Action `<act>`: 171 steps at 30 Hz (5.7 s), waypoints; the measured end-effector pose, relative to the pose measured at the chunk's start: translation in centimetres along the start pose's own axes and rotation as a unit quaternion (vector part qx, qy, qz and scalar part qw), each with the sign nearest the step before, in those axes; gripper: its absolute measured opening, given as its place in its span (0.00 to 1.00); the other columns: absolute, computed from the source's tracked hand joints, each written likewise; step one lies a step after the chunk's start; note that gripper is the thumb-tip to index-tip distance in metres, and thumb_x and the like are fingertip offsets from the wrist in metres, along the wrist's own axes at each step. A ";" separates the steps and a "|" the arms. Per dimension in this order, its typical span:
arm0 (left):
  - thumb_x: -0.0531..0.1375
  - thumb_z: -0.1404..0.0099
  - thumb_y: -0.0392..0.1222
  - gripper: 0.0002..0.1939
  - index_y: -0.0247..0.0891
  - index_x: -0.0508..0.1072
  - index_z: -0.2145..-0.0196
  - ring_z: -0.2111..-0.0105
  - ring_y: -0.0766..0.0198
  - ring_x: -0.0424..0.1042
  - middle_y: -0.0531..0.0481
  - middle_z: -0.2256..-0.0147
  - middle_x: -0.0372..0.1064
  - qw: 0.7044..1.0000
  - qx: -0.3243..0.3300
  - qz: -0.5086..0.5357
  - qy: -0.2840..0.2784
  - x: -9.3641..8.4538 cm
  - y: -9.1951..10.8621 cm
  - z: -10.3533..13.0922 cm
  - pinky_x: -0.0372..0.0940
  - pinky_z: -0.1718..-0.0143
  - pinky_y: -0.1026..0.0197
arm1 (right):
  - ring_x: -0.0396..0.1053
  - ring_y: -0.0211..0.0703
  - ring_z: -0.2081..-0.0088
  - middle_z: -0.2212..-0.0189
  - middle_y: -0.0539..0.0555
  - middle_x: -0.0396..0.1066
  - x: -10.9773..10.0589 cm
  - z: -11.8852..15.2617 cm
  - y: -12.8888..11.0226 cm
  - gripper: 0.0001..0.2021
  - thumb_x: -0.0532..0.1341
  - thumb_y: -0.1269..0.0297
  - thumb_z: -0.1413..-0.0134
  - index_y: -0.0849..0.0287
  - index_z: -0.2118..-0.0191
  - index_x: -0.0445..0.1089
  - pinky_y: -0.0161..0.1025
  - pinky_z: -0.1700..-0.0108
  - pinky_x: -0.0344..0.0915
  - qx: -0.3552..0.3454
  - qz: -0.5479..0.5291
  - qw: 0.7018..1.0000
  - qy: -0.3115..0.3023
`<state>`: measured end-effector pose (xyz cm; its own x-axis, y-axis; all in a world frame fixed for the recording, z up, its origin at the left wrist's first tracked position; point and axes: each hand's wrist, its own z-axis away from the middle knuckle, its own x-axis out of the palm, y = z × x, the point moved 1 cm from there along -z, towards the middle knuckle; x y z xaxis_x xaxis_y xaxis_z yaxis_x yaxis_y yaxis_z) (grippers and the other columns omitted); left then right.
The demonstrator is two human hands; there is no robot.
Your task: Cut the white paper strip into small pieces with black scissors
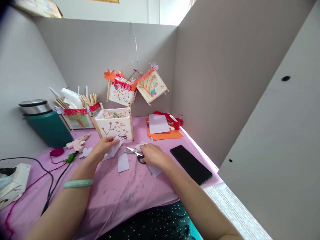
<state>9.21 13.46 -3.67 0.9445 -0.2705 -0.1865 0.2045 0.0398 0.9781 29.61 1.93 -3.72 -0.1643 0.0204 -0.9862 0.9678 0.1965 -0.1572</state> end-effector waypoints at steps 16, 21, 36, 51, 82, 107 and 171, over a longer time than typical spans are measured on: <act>0.68 0.57 0.51 0.18 0.35 0.73 0.72 0.77 0.57 0.73 0.46 0.77 0.74 1.000 0.001 -0.024 -0.013 0.1 -0.4 -0.2 0.63 0.80 0.63 | 0.67 0.60 0.52 0.55 0.60 0.72 -1.4 12.4 9.1 0.29 0.63 0.47 0.52 0.55 0.46 0.67 0.46 0.57 0.62 0.305 -0.008 0.952 0.010; 0.68 0.58 0.51 0.19 0.35 0.72 0.73 0.77 0.57 0.72 0.47 0.78 0.73 1.000 -0.001 -0.021 -0.011 0.2 -0.2 -0.1 0.62 0.80 0.63 | 0.67 0.58 0.52 0.54 0.62 0.70 -1.0 12.4 9.1 0.30 0.60 0.49 0.51 0.57 0.43 0.64 0.44 0.61 0.61 0.320 -0.014 0.947 0.025; 0.68 0.58 0.50 0.18 0.35 0.72 0.73 0.75 0.55 0.74 0.47 0.77 0.74 1.000 0.005 -0.017 -0.007 0.3 0.3 0.4 0.64 0.79 0.62 | 0.70 0.57 0.59 0.59 0.62 0.72 -1.1 10.8 9.6 0.31 0.63 0.48 0.56 0.61 0.48 0.65 0.42 0.67 0.61 0.371 0.006 0.926 0.069; 0.66 0.55 0.50 0.17 0.35 0.73 0.72 0.77 0.57 0.73 0.48 0.78 0.73 0.999 0.013 -0.047 -0.018 0.3 -0.3 0.0 0.62 0.79 0.63 | 0.70 0.58 0.52 0.54 0.65 0.72 -1.4 0.0 12.7 0.30 0.64 0.49 0.51 0.65 0.48 0.66 0.44 0.57 0.65 0.375 0.020 0.922 0.094; 0.67 0.57 0.53 0.20 0.34 0.74 0.71 0.78 0.60 0.70 0.46 0.77 0.74 0.998 0.018 -0.054 -0.021 0.3 0.1 0.2 0.60 0.80 0.64 | 0.68 0.48 0.47 0.47 0.57 0.71 1.0 4.5 16.8 0.21 0.51 0.74 0.40 0.59 0.44 0.68 0.38 0.50 0.62 0.327 -0.036 0.925 0.193; 0.61 0.42 0.34 0.02 0.35 0.70 0.70 0.78 0.59 0.74 0.42 0.72 0.76 0.999 -0.025 0.025 -0.007 0.7 0.7 0.7 0.68 0.79 0.62 | 0.66 0.47 0.52 0.56 0.56 0.73 1.1 2.6 1.7 0.12 0.62 0.58 0.39 0.58 0.54 0.75 0.41 0.48 0.60 -0.060 -0.029 0.991 0.112; 0.58 0.37 0.27 0.04 0.31 0.71 0.64 0.80 0.66 0.73 0.45 0.72 0.75 0.970 -0.080 0.227 -0.032 -0.2 0.9 0.3 0.72 0.79 0.64 | 0.66 0.32 0.78 0.76 0.45 0.70 3.7 -2.0 0.2 0.17 0.68 0.67 0.52 0.60 0.53 0.73 0.31 0.71 0.63 -0.024 -0.613 0.790 -0.011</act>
<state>9.18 13.29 -2.72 0.9299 -0.2492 0.2705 -0.1857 0.3166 0.9302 28.87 3.98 -7.30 -0.9680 -0.2322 -0.0955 0.0757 0.0924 -0.9928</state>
